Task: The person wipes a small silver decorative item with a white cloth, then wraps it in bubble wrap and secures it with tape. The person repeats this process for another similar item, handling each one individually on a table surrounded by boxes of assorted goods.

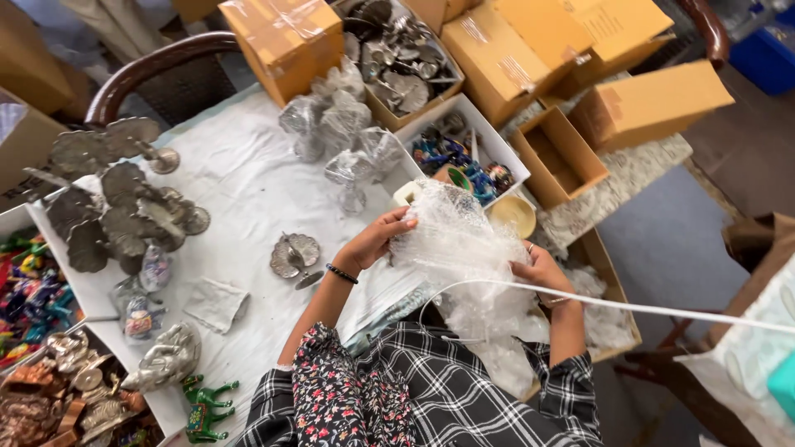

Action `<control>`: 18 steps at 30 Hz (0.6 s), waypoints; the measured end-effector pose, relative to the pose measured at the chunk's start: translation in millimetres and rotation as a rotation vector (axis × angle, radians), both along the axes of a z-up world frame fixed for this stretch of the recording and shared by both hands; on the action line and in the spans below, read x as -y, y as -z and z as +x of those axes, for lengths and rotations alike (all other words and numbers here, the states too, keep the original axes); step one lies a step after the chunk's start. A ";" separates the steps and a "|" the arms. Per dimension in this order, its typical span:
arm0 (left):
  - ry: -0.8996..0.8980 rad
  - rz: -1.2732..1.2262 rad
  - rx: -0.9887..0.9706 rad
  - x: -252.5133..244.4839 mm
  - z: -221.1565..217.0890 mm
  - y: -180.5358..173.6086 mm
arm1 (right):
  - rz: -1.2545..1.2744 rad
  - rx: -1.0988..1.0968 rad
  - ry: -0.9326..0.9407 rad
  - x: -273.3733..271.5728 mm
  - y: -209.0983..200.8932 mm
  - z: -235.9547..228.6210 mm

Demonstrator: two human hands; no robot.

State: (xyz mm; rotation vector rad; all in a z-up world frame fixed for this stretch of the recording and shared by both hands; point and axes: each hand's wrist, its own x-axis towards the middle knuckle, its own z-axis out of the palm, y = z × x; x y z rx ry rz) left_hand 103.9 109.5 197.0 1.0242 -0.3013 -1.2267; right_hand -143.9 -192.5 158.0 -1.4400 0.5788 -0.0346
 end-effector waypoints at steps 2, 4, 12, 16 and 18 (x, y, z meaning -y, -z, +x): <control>-0.093 -0.041 0.012 -10.6 8.4 7.5 | -0.028 0.002 -0.047 -12.4 -4.1 21.3; -0.186 -0.078 0.027 -19.3 15.4 17.1 | -0.051 0.006 -0.095 -25.9 11.6 45.2; -1.224 0.352 1.510 -88.4 21.7 -26.8 | -0.228 0.055 0.024 -142.1 -38.6 129.6; -1.064 0.325 1.294 -110.8 -13.0 -63.2 | -0.408 0.319 0.124 -204.4 -97.0 141.9; -0.890 0.205 1.447 -104.2 -29.9 -104.9 | -0.691 0.599 0.184 -216.8 -83.7 155.6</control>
